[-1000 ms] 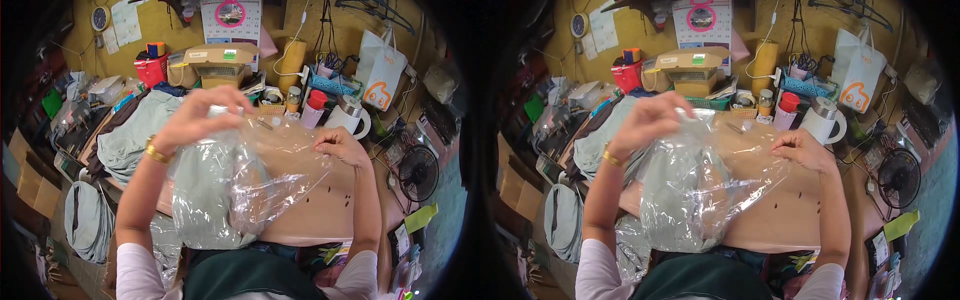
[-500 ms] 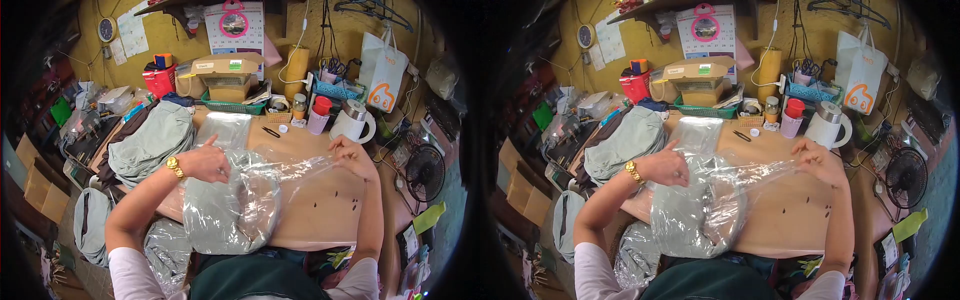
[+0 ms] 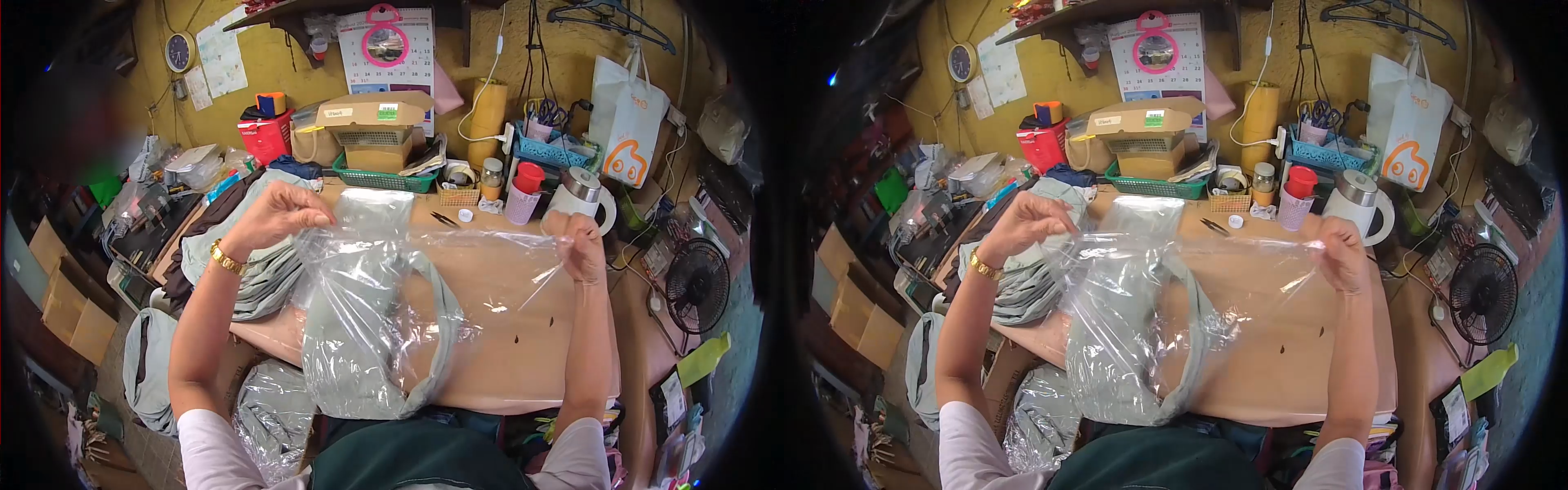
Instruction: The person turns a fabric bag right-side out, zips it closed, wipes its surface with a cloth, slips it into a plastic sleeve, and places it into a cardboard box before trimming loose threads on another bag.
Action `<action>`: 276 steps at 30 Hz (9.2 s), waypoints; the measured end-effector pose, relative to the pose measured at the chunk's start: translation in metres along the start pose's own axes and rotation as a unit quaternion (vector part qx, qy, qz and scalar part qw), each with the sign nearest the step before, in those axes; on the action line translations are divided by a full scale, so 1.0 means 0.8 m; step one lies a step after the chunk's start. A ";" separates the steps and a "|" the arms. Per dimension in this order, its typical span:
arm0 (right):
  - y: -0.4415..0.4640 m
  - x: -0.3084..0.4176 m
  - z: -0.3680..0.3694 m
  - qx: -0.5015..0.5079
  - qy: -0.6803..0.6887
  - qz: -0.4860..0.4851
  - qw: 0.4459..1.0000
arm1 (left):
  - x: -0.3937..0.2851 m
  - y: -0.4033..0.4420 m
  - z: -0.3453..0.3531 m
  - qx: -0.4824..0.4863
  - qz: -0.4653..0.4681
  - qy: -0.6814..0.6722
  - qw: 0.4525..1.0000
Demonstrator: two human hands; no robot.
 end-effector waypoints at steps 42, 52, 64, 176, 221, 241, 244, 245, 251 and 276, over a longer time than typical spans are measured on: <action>-0.059 0.023 -0.032 -0.106 -0.147 -0.041 0.983 | -0.018 -0.017 0.074 0.116 -0.022 0.395 0.911; -0.058 0.028 -0.008 -0.059 -0.213 0.028 0.975 | -0.064 -0.023 -0.031 -0.129 0.059 0.349 0.926; -0.030 -0.032 0.055 -0.173 0.320 -0.105 0.926 | -0.022 0.011 0.023 -0.407 0.102 -0.173 0.891; -0.075 -0.088 0.219 -0.079 -0.442 -0.040 0.893 | 0.011 -0.043 0.268 -0.261 0.006 0.111 0.959; -0.074 -0.109 0.134 -0.262 -0.196 -0.019 0.945 | 0.028 0.095 0.227 -0.209 0.073 0.034 0.975; -0.190 -0.040 -0.110 -0.046 -0.683 0.319 0.655 | 0.237 -0.131 0.178 -0.302 -0.319 -0.232 0.868; -0.082 -0.047 -0.069 -0.089 -0.570 0.290 0.763 | 0.226 -0.116 0.139 -0.323 -0.257 -0.017 0.911; -0.057 -0.071 -0.067 -0.115 -0.503 0.274 0.811 | 0.223 -0.098 0.135 -0.311 -0.219 0.058 0.923; -0.011 -0.268 -0.064 -0.121 -0.491 0.255 0.824 | 0.250 -0.037 0.190 0.020 -0.377 0.097 0.921; -0.065 -0.324 -0.109 -0.267 -0.323 0.218 0.881 | 0.190 -0.118 0.247 -0.180 -0.384 -0.221 0.878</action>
Point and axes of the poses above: each hand's wrist, its own y-axis towards the middle knuckle, its own z-axis out of the palm, x = y × z, the point moved 4 cm from there along y, towards the middle knuckle, and after that the axes turned 1 degree about z, right-handed, at the moved point
